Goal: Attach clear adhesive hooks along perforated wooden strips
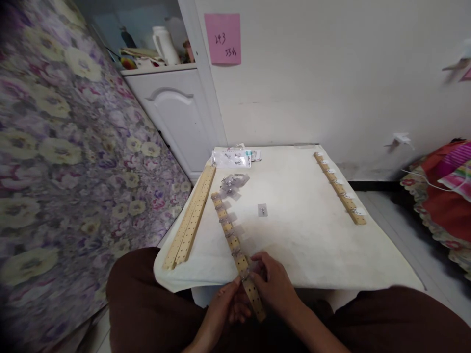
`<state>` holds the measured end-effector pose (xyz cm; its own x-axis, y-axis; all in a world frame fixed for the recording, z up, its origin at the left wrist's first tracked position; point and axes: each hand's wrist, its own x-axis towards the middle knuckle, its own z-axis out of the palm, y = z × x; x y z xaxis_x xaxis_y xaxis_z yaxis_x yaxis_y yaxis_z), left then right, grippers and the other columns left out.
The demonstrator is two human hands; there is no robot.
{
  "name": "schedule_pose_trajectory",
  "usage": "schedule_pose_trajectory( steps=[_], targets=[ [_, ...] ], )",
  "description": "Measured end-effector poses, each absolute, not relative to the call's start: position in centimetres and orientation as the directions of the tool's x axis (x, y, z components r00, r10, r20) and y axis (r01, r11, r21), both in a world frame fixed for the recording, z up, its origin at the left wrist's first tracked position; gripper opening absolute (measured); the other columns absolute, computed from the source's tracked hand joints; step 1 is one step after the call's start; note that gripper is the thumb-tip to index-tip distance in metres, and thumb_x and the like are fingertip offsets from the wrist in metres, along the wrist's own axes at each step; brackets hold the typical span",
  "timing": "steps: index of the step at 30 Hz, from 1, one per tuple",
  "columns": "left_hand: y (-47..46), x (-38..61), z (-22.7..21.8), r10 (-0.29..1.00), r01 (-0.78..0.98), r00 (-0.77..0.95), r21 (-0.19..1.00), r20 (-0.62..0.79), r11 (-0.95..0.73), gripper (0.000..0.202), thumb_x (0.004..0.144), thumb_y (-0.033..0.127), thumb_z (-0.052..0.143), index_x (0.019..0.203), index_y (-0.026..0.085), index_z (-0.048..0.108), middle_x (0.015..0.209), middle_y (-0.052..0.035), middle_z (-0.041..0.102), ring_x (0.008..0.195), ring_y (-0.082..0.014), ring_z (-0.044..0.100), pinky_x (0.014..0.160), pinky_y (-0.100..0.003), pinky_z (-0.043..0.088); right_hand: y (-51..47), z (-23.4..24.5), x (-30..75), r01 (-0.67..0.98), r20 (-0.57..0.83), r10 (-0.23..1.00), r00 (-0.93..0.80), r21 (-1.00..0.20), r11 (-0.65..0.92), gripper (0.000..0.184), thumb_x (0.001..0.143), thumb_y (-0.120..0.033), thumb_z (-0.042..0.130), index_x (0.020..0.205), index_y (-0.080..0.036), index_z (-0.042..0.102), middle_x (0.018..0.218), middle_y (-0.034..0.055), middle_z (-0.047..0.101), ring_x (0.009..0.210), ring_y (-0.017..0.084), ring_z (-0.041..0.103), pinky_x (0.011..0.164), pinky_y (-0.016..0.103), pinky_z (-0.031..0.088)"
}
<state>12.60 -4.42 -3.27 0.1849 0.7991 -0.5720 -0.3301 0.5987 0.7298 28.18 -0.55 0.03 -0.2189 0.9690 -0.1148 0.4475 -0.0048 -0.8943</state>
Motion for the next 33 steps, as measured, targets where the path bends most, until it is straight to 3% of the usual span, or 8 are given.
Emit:
schedule_pose_trajectory(
  steps=[5,16,33],
  targets=[
    [-4.44,12.42,-3.63,0.8,-0.335,0.205,0.727,-0.564,0.599,0.054,0.068,0.062,0.064,0.081,0.009,0.063,0.063,-0.0061,0.068,0.044,-0.0123,0.061,0.04,-0.018,0.039,-0.45,-0.08,28.03,0.479,-0.124,0.97,-0.209,-0.878,-0.009,0.025,0.075,-0.019,0.055,0.1,-0.019,0.056,0.071,-0.0016,0.058,0.067,0.015,0.055,0.063,0.026,0.04],
    [-4.35,12.65,-3.24,0.786,-0.342,0.16,0.713,-0.597,0.612,0.057,0.062,0.065,0.066,0.076,0.01,0.06,0.06,-0.006,0.067,0.044,-0.0138,0.061,0.039,-0.019,0.039,-0.31,0.08,27.69,0.511,-0.164,0.969,-0.187,-0.858,-0.047,0.022,0.074,-0.019,0.056,0.096,-0.02,0.056,0.072,-0.0014,0.061,0.067,0.015,0.055,0.063,0.026,0.039],
    [-4.49,12.63,-3.27,0.816,-0.329,0.178,0.748,-0.55,0.576,0.058,0.067,0.065,0.061,0.08,0.009,0.062,0.063,-0.0078,0.068,0.042,-0.0125,0.059,0.039,-0.019,0.038,-0.06,0.3,27.76,0.527,-0.178,0.961,-0.21,-0.849,-0.042,0.018,0.073,-0.022,0.058,0.09,-0.018,0.057,0.068,-0.0015,0.059,0.063,0.015,0.053,0.06,0.025,0.038]
  ],
)
